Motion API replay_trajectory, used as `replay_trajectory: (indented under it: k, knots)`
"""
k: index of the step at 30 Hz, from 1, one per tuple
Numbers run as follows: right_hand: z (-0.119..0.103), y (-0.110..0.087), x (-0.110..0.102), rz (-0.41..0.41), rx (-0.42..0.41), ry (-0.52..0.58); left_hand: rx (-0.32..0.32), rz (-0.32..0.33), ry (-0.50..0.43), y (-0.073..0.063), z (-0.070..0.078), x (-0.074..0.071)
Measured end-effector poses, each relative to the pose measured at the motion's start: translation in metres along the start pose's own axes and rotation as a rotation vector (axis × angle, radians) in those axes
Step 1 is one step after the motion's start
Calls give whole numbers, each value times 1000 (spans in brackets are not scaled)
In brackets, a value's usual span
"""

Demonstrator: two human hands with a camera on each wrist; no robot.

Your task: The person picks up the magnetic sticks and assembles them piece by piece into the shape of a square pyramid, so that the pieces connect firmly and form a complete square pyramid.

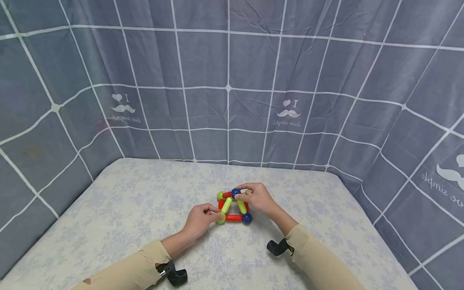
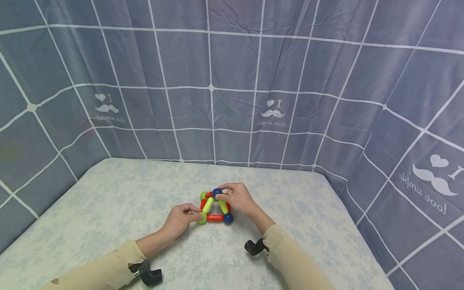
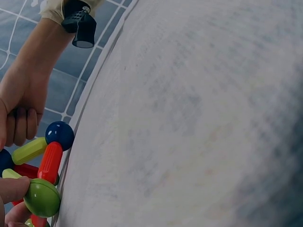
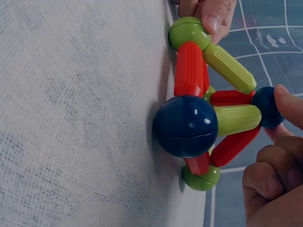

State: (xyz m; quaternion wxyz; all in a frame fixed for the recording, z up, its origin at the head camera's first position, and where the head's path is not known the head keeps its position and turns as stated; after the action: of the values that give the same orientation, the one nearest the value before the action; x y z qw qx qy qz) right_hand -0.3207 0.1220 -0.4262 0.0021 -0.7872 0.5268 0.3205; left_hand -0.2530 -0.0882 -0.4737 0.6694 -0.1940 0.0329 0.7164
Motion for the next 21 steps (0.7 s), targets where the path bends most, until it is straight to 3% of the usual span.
replay_trajectory:
  k: [6,21]
  knots:
    - [-1,-1,2,-30,-42,5,14,1,-1,1,0,1]
    - [-3,0,1,-67,-14,-50,0,-11,9,3,-1,0]
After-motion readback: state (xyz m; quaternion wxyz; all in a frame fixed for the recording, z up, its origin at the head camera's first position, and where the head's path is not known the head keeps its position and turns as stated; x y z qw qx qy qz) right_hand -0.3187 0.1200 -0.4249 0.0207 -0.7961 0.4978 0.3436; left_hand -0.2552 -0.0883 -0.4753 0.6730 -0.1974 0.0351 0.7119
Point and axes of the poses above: each hand's wrist, its own y-axis towards the middle knuckle, its own x-axis out of the palm, z = x × y, the point moved 2 cm from there along y, towards the middle knuckle, and after that the axes turned 15 degrees about -x, right-handed, at the moved point
